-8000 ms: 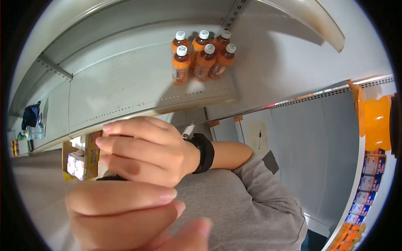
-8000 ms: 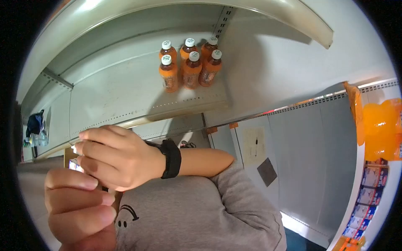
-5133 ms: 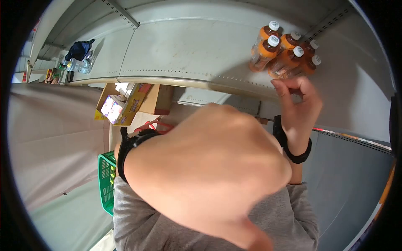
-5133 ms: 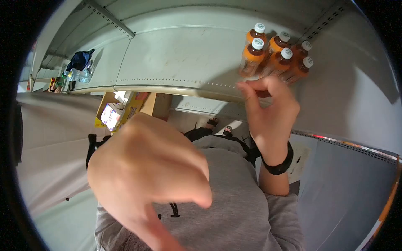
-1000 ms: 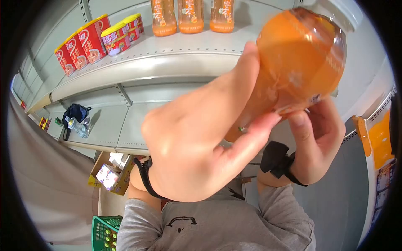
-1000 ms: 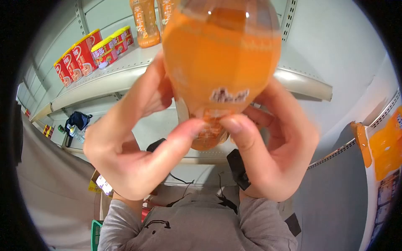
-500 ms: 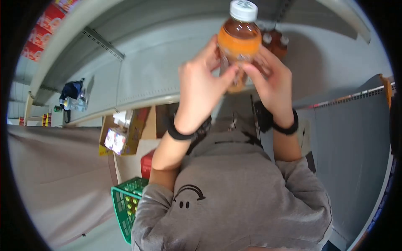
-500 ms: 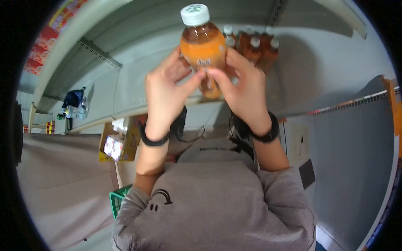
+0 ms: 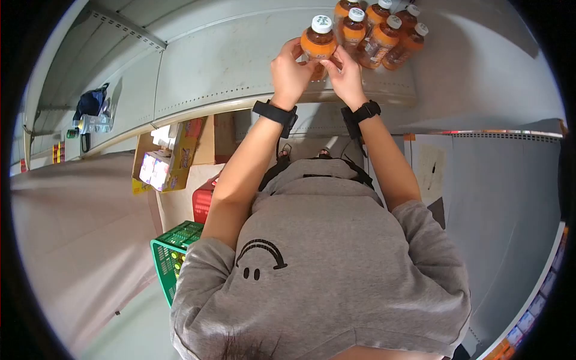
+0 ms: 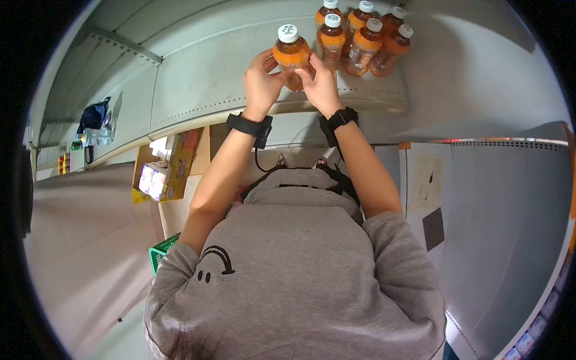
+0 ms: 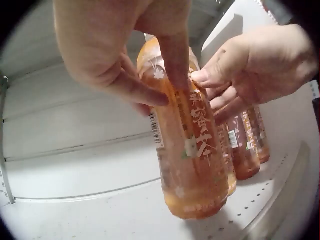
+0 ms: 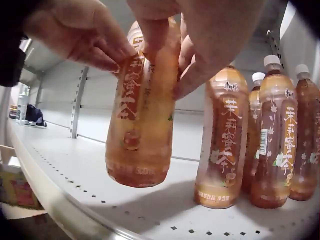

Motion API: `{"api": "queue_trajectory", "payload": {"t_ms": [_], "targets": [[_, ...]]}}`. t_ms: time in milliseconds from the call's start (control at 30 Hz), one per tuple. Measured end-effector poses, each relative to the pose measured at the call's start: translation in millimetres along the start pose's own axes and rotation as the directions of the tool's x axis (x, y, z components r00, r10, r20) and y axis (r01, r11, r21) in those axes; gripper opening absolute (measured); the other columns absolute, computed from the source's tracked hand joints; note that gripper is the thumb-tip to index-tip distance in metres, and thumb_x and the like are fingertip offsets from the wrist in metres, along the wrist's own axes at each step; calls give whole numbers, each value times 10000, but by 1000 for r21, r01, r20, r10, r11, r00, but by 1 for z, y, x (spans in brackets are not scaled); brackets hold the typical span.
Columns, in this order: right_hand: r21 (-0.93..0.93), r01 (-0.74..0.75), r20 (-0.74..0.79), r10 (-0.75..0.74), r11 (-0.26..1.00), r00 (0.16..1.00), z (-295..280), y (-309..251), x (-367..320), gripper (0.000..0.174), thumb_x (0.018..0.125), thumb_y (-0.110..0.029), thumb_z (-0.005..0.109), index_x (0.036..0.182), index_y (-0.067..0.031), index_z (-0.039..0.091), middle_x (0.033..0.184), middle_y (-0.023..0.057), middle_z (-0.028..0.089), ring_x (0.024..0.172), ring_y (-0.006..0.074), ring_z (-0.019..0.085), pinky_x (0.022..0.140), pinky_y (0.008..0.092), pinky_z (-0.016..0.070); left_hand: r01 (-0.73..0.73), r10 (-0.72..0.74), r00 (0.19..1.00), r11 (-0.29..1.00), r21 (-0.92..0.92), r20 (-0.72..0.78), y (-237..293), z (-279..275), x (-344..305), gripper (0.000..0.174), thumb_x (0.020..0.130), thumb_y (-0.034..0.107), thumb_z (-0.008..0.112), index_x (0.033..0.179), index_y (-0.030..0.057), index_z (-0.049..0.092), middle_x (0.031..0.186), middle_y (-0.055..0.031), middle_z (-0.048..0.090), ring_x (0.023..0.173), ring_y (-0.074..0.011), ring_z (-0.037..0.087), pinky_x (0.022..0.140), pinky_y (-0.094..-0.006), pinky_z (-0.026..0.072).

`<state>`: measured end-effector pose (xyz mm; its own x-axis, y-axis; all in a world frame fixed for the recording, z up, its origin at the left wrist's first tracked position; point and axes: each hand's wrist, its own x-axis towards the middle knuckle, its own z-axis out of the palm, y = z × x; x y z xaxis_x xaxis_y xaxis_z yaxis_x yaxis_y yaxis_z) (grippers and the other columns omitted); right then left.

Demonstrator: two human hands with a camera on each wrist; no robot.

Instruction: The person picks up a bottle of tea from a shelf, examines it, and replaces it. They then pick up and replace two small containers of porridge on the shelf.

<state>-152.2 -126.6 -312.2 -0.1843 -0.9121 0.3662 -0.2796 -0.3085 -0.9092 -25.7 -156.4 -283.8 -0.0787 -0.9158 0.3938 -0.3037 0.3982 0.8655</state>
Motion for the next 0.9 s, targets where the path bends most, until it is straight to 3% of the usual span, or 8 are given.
{"api": "queue_trajectory", "payload": {"t_ms": [167, 233, 367, 400, 533, 733, 833, 900], "targets": [[-23, 41, -2, -41, 999, 999, 5, 19, 6, 392, 778, -18, 579, 1128, 78, 432, 1065, 172, 561, 978, 185, 548, 803, 273, 435, 35, -35, 999, 999, 7, 10, -15, 7, 2, 429, 625, 37, 709, 1010, -34, 534, 928, -169, 617, 871, -235, 615, 650, -288, 536], [31, -33, 6, 33, 999, 999, 5, 26, 6, 386, 786, -16, 573, 1129, 85, 428, 1082, 167, 555, 993, 185, 537, 820, 273, 424, 36, -36, 999, 999, -8, 18, -19, 10, 1, 437, 629, 40, 707, 1021, -31, 529, 942, -169, 612, 875, -238, 613, 643, -286, 535], [85, -23, 35, 21, 996, 999, 5, 44, 7, 392, 786, -24, 578, 1131, 85, 427, 1086, 173, 552, 998, 191, 536, 833, 273, 414, -32, 33, 999, 999, 15, -12, -33, 18, -2, 469, 627, 47, 691, 1057, -13, 512, 947, -181, 606, 858, -274, 611, 634, -310, 522], [22, -18, 24, 18, 1000, 1000, 5, 44, 8, 389, 783, -29, 580, 1128, 75, 435, 1085, 183, 553, 1003, 192, 535, 831, 274, 416, -22, 22, 1000, 1000, 2, -7, -33, 18, -3, 474, 627, 42, 681, 1064, -10, 507, 948, -185, 603, 852, -290, 609, 642, -320, 518], [40, -47, 22, 46, 998, 999, 4, 46, 2, 376, 781, -27, 578, 1121, 65, 447, 1086, 182, 556, 1001, 195, 538, 820, 272, 424, 58, -61, 997, 996, 67, 52, -35, 19, -8, 496, 651, -2, 679, 1104, -28, 480, 998, -181, 591, 916, -248, 598, 687, -306, 540], [27, -71, 12, 71, 997, 997, 3, 45, 1, 394, 777, -27, 580, 1139, 64, 454, 1088, 175, 561, 1001, 196, 544, 797, 273, 447, -39, 37, 999, 995, 87, 20, -39, 21, -7, 448, 650, 28, 656, 1070, -2, 504, 917, -191, 605, 831, -308, 607, 648, -333, 514], [58, -123, -46, 126, 991, 991, 5, 51, -5, 411, 775, -49, 590, 1147, 65, 458, 1103, 179, 553, 1007, 197, 542, 817, 285, 440, 0, -1, 1000, 998, 57, 30, -41, 20, -10, 420, 661, 13, 633, 1066, 6, 521, 907, -200, 601, 806, -313, 608, 642, -348, 509], [-17, -285, -70, 283, 958, 956, 7, 57, -12, 403, 786, -73, 580, 1147, 65, 465, 1105, 176, 554, 998, 199, 549, 828, 290, 434, 52, -52, 999, 999, -2, -2, -44, 20, -14, 358, 693, 32, 592, 1046, 1, 544, 896, -211, 597, 785, -311, 611, 642, -359, 501]]}}
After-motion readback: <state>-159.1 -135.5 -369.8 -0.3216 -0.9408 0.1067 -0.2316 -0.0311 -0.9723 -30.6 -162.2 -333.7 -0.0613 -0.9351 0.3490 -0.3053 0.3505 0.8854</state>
